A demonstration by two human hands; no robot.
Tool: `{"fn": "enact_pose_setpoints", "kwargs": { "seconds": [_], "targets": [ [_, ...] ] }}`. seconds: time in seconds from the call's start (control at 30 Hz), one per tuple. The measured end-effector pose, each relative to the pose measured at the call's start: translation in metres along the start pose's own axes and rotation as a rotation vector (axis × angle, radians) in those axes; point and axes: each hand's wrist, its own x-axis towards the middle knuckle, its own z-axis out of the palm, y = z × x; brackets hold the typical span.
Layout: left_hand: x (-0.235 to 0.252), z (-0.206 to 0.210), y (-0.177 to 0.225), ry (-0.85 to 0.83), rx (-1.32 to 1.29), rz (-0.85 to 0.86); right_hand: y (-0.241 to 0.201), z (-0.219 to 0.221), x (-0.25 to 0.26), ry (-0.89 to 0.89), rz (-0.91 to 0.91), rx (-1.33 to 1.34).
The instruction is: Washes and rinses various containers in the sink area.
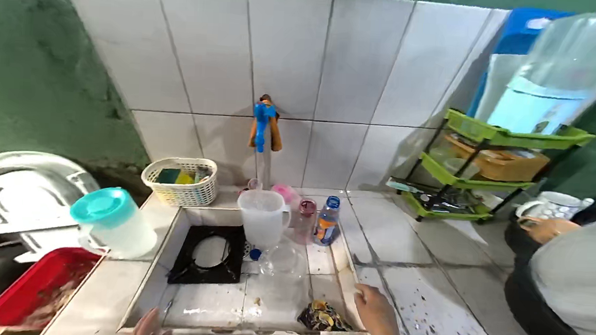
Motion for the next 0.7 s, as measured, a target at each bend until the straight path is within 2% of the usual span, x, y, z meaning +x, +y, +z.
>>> {"fn": "enact_pose_setpoints", "kwargs": {
  "seconds": [0.13, 0.27, 0.4, 0.53, 0.7],
  "targets": [
    [0.05, 0.041, 0.045, -0.088, -0.099, 0.058, -0.057, -0.008, 0.035, 0.017, -0.284, 0.152],
    [0.11, 0.08, 0.08, -0.232, -0.213, -0.054, -0.117, -0.008, 0.074, -0.042, -0.423, 0.253],
    [0.166, 0.114, 0.089, -0.308, -0.387, -0.251, -0.16, 0.006, 0.116, -0.081, -0.423, 0.24],
    [0.207, 0.148, 0.078, -0.237, -0.585, -0.419, -0.193, 0.027, 0.138, -0.086, -0.382, 0.226],
    [0.241, 0.183, 0.06, -0.29, -0.658, -0.375, -0.212, 0.026, 0.149, -0.031, -0.304, 0.142]
  ]
}}
